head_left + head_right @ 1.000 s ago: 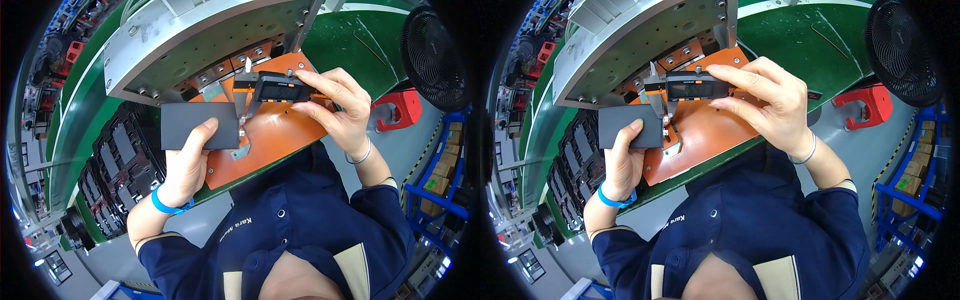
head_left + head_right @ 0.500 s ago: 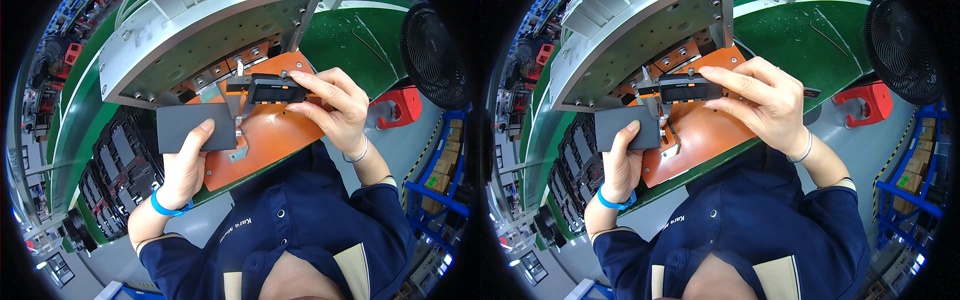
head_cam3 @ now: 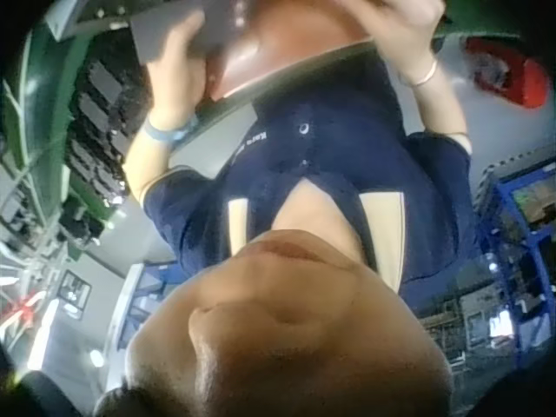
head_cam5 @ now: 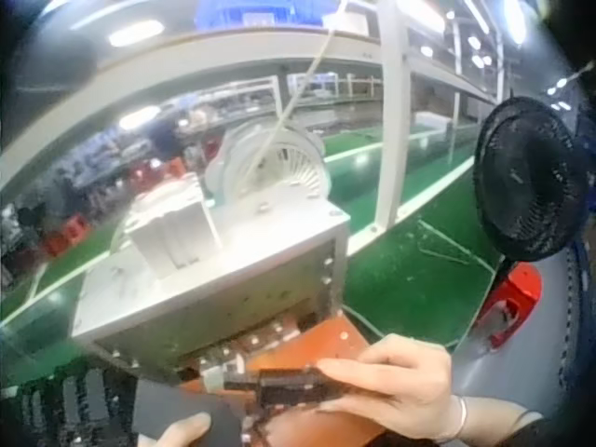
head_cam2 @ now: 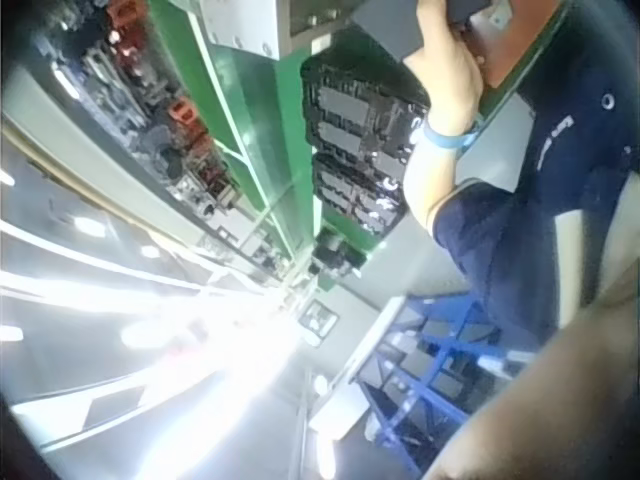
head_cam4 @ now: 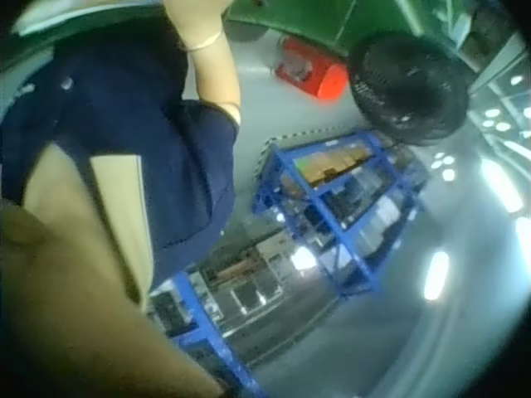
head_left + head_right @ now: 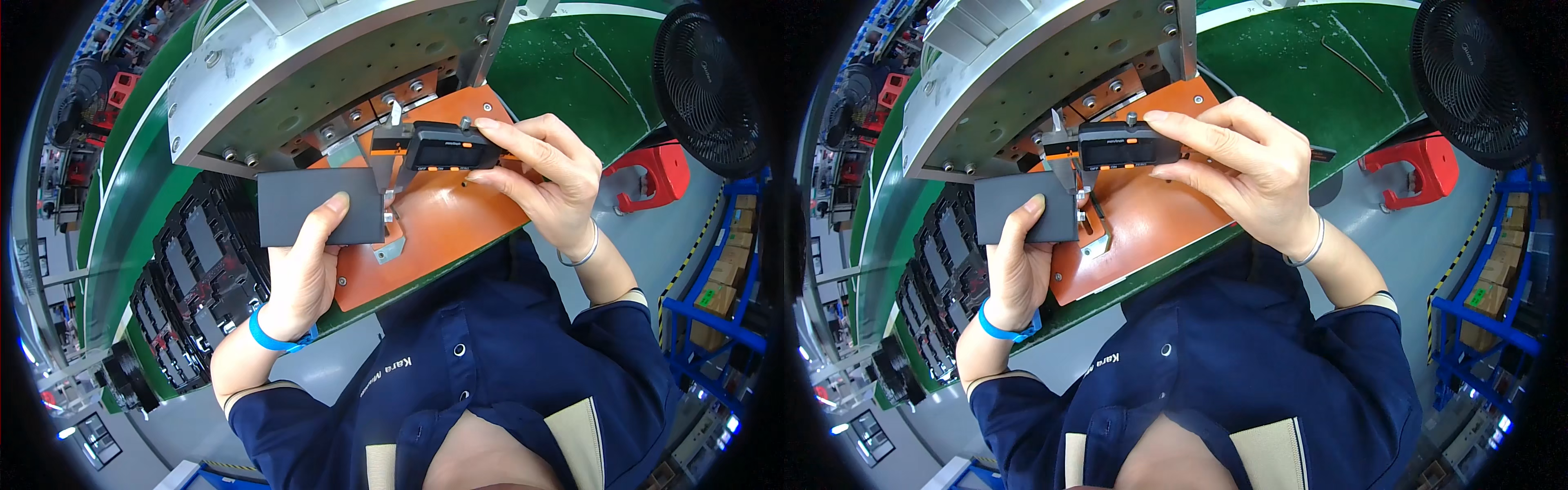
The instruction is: The person repeatedly picks up small black rectangular components from a tray, places them on an orange fixture, and measures them using a digital caliper. After each measurement, the component is returned to the tray, and the process is repeated for multiple units.
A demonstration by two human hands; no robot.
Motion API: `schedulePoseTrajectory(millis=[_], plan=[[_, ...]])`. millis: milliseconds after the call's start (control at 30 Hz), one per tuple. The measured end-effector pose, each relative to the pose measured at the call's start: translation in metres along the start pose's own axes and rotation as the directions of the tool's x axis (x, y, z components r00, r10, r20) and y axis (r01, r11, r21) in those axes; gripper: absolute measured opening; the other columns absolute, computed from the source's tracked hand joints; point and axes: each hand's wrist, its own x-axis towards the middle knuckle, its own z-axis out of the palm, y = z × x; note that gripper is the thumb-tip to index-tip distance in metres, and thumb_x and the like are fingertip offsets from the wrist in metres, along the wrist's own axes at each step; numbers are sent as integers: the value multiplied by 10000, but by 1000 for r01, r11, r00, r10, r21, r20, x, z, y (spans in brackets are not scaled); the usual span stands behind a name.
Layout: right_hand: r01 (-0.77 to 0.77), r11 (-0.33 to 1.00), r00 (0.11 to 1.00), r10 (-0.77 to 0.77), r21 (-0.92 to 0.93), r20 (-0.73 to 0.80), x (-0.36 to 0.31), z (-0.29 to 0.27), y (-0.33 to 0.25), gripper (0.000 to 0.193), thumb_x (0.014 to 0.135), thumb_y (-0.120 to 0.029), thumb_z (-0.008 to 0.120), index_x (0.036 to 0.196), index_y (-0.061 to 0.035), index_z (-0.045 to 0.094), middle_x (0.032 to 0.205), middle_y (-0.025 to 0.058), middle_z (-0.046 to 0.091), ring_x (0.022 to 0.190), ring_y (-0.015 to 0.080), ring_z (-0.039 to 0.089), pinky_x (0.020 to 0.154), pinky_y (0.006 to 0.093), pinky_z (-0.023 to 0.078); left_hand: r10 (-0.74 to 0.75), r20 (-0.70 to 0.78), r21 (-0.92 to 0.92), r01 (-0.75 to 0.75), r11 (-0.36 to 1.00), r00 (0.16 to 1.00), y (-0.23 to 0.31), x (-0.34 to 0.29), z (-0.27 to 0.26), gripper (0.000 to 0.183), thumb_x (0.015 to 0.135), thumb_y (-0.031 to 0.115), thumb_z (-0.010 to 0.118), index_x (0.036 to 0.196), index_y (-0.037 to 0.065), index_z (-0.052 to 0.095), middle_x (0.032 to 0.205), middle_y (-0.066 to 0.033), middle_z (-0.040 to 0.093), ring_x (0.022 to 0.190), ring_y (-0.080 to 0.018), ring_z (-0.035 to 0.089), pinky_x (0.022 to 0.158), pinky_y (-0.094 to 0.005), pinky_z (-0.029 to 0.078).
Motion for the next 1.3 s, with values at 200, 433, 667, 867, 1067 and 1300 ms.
schedulePoseTrajectory(millis=[200, 433, 667, 867, 1067, 1300], plan=[[-29, 1000, 1000, 29, 3, 11, -1, -1, -1, 473, 663, -114, 831, 1124, -104, 723, 771, 41, 610, 593, 108, 562, 511, 233, 451, 17, -17, -18, -18, 1000, 1000, -2, 0, 0, 332, 927, 163, 574, 1170, -59, 533, 1063, -185, 655, 986, -254, 667, 883, -369, 529], [-33, 999, 999, 33, -6, 38, -4, -2, 3, 497, 659, -89, 846, 1136, -63, 709, 860, 56, 663, 644, 80, 546, 487, 206, 397, 11, 18, 27, -12, 1000, 1000, -1, 0, -1, 346, 934, 206, 568, 1171, -46, 542, 1081, -175, 657, 1016, -228, 655, 884, -350, 518], [-13, 1000, 999, 12, 21, 46, -4, -2, 3, 509, 654, -76, 850, 1141, -65, 706, 851, 56, 652, 656, 86, 563, 489, 201, 415, 21, -23, 29, -20, 999, 1000, -4, -1, -1, 351, 925, 216, 589, 1176, -24, 542, 1088, -157, 650, 995, -205, 647, 837, -341, 526], [-36, 999, 999, 35, 26, 32, -3, -1, 0, 482, 670, -98, 834, 1137, -89, 713, 802, 48, 620, 626, 101, 569, 517, 222, 450, 14, -1, 17, -14, 1000, 1000, -2, 0, -1, 360, 920, 222, 598, 1181, -20, 542, 1085, -155, 654, 991, -201, 650, 838, -339, 525], [-39, 999, 999, 39, 11, 31, -1, -1, -2, 470, 682, -107, 825, 1139, -100, 714, 781, 44, 606, 613, 107, 572, 529, 230, 467, 12, -17, 12, -11, 1000, 1000, -3, 0, -1, 378, 917, 233, 608, 1189, -20, 539, 1079, -153, 661, 979, -198, 656, 823, -337, 530], [-32, 999, 999, 31, 38, 29, -2, 0, -1, 467, 684, -109, 825, 1138, -102, 715, 782, 41, 606, 615, 108, 573, 530, 227, 471, 36, -45, 6, -36, 999, 998, -6, 1, -2, 363, 916, 227, 613, 1181, -13, 547, 1085, -143, 654, 974, -187, 654, 823, -331, 528]])
